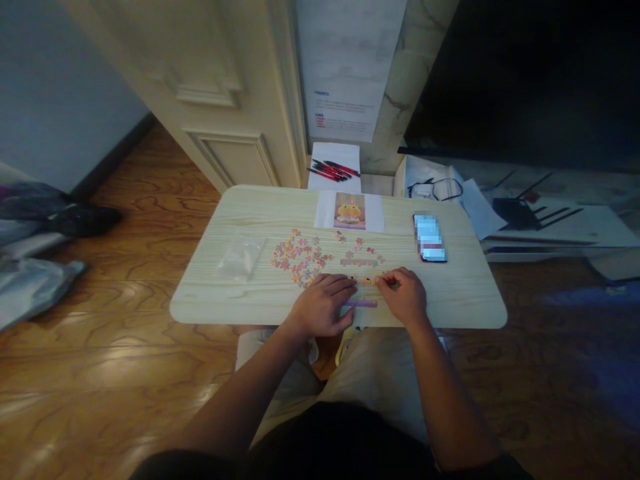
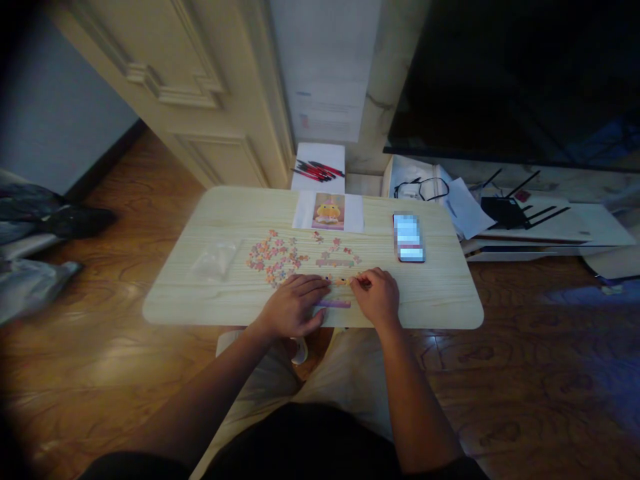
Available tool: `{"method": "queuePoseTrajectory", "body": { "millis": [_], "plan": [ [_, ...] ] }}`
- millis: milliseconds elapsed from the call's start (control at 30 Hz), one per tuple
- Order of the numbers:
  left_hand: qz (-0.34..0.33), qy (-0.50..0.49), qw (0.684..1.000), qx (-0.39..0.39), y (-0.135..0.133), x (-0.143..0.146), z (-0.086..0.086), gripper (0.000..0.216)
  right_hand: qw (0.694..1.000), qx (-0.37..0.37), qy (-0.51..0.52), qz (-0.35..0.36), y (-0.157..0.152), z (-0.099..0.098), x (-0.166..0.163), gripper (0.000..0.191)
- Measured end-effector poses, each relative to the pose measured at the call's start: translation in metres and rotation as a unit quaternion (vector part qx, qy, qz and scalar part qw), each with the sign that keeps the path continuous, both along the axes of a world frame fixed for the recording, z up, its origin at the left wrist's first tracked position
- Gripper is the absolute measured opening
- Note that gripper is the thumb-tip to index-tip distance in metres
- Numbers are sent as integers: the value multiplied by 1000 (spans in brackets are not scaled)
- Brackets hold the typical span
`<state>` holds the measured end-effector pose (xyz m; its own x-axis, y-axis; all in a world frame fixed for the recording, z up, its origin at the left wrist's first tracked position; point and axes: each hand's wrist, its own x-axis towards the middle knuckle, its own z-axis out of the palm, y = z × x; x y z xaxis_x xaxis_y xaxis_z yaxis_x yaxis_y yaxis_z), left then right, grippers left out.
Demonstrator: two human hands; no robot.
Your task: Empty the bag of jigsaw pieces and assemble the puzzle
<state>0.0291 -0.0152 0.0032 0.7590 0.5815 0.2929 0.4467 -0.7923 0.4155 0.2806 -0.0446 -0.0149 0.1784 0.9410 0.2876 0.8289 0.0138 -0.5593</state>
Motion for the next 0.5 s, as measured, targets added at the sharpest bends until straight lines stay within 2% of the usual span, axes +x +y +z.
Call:
{"method": "queuePoseTrajectory", "body": {
  "millis": [300,500],
  "plan": [
    [-5,6,1000,7,1,0,0,48,1000,2,14,3,-1,0,0,9],
    [0,5,1000,10,0,0,-2,46,998,24,-2,59,-5,-1,2,16]
  ]
}}
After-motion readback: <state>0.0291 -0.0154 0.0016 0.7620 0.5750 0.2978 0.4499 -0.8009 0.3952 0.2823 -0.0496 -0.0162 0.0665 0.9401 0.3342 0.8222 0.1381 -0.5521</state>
